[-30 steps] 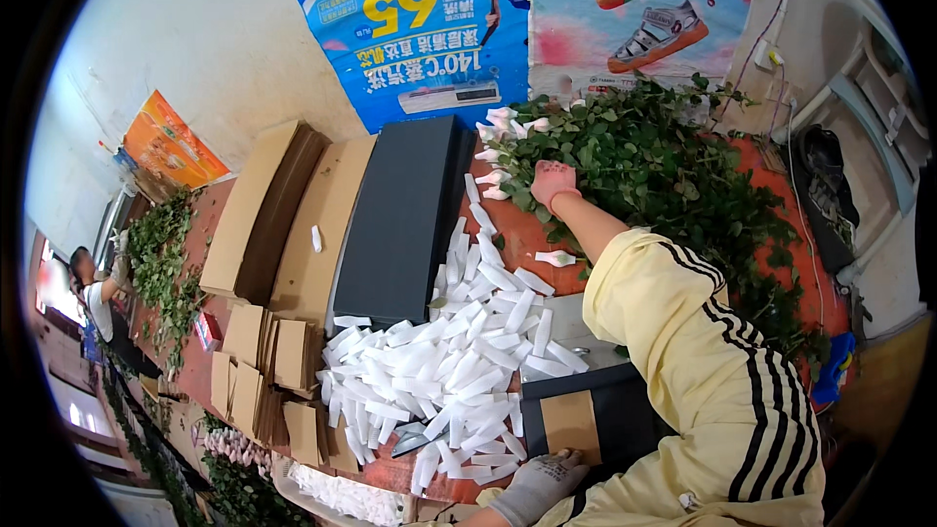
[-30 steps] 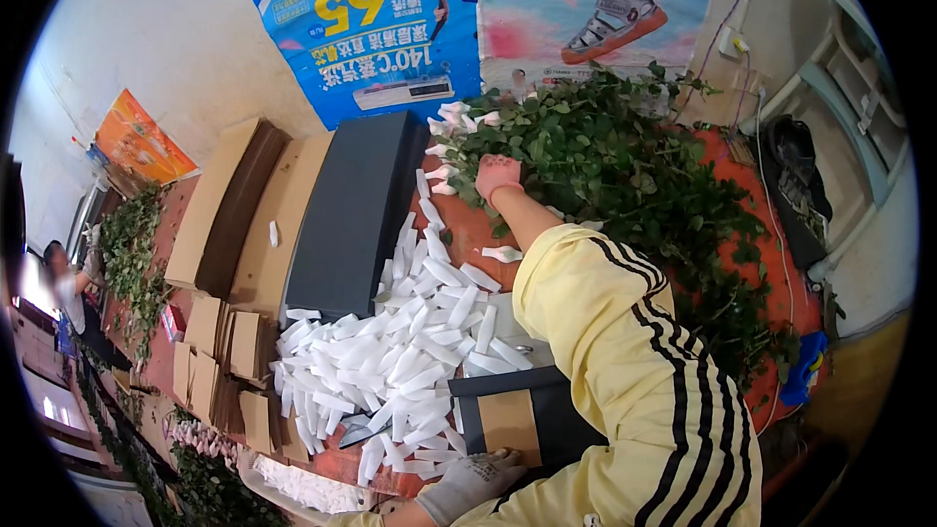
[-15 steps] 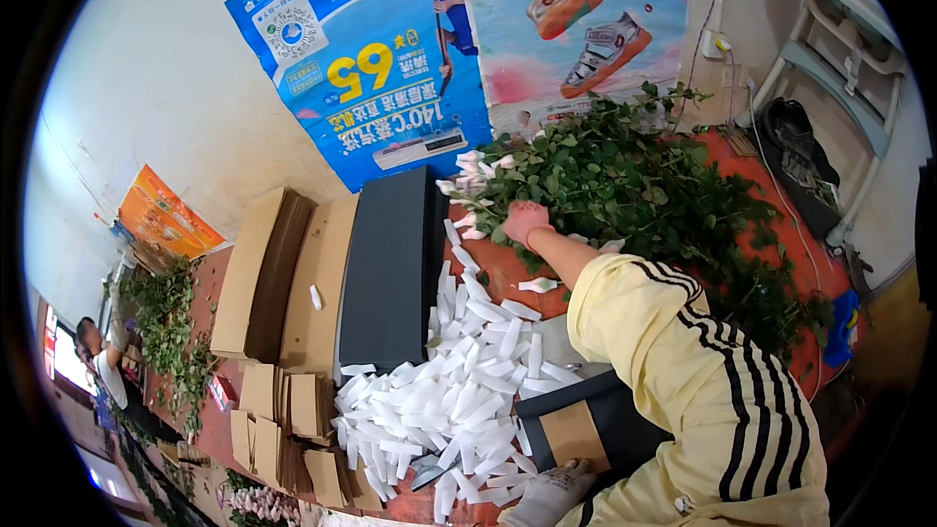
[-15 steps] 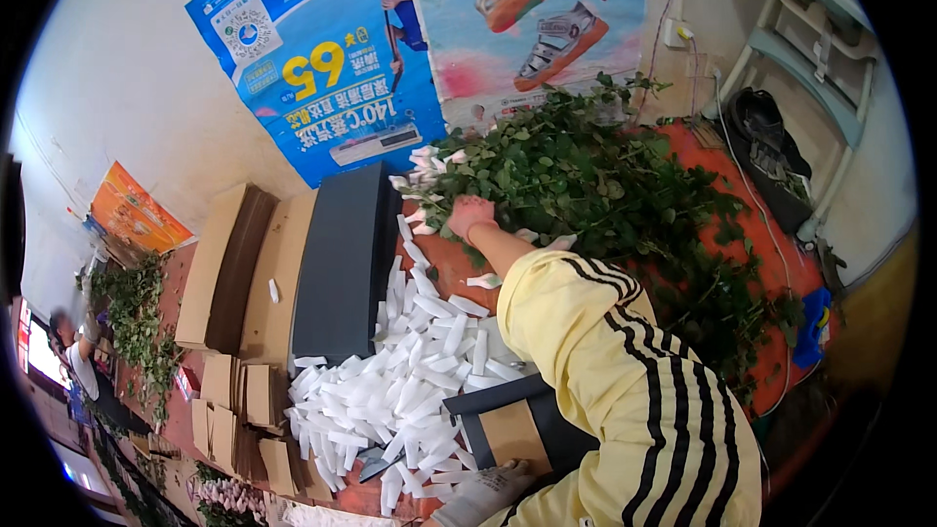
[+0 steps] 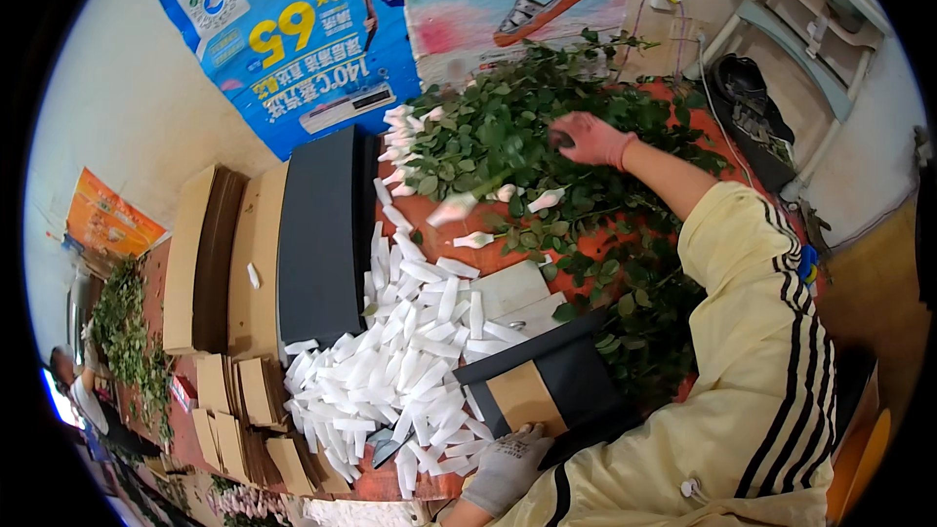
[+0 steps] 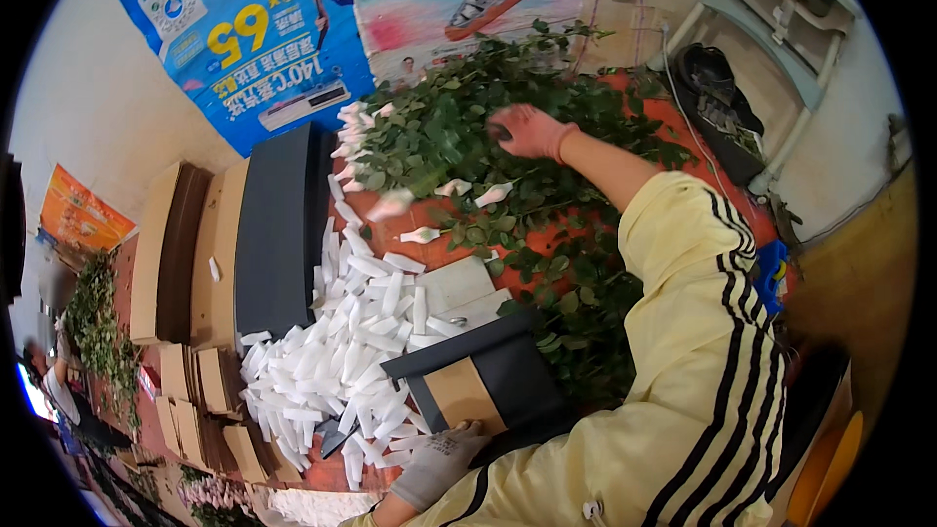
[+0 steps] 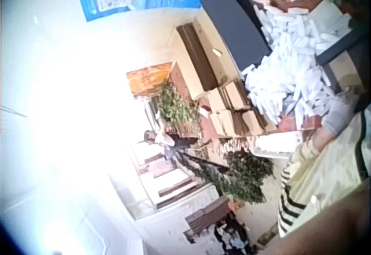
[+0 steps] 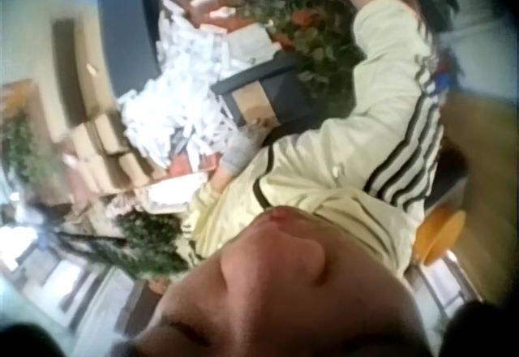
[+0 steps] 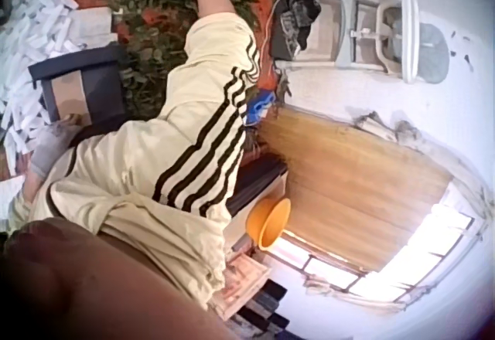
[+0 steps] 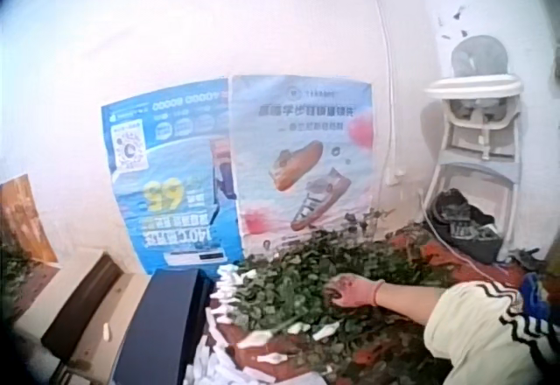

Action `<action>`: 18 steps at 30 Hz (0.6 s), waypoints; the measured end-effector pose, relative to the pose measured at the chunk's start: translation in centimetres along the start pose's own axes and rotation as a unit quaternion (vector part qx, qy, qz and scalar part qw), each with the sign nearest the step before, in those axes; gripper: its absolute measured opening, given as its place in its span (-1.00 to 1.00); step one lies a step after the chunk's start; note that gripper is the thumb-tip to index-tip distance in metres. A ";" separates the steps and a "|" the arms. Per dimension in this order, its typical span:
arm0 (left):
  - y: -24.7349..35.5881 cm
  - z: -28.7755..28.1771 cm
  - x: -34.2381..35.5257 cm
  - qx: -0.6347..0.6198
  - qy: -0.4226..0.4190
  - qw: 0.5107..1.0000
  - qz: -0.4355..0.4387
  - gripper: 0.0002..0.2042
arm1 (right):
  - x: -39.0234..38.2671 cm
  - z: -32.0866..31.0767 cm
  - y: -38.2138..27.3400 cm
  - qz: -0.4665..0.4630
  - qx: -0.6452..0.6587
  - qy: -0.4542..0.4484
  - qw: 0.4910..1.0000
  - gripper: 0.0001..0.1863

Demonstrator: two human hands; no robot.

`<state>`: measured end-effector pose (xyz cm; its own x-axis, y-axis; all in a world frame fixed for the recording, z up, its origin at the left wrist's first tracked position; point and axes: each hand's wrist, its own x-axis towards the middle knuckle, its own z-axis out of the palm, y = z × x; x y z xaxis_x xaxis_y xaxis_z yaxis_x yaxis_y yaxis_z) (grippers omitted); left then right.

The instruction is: The person arranges pink roses into a black box, placing white protective sleeves on individual flower heads and securing the stems into the box, eventually using a tape dispenser.

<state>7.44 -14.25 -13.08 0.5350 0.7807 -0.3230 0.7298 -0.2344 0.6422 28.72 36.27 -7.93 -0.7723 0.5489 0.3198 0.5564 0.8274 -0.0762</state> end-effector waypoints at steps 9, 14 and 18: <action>1.1 -1.8 0.4 -0.014 -0.010 1.000 -0.010 -0.63 | -7.8 7.2 2.4 0.132 -0.151 -0.254 0.946 -0.54; 1.6 -2.4 1.1 0.005 -0.090 0.995 -0.050 -0.63 | -6.7 7.8 2.3 0.133 -0.228 -0.304 0.915 -0.65; 1.1 -1.9 0.8 0.009 -0.034 0.999 -0.019 -0.65 | -7.1 4.2 5.5 0.148 -0.300 -0.054 0.941 -0.75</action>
<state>7.86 -12.80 -11.34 0.5333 0.7489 -0.3935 0.7573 -0.2153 0.6166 35.97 37.41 -14.62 -0.5649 0.7802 0.2687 0.7997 0.4376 0.4110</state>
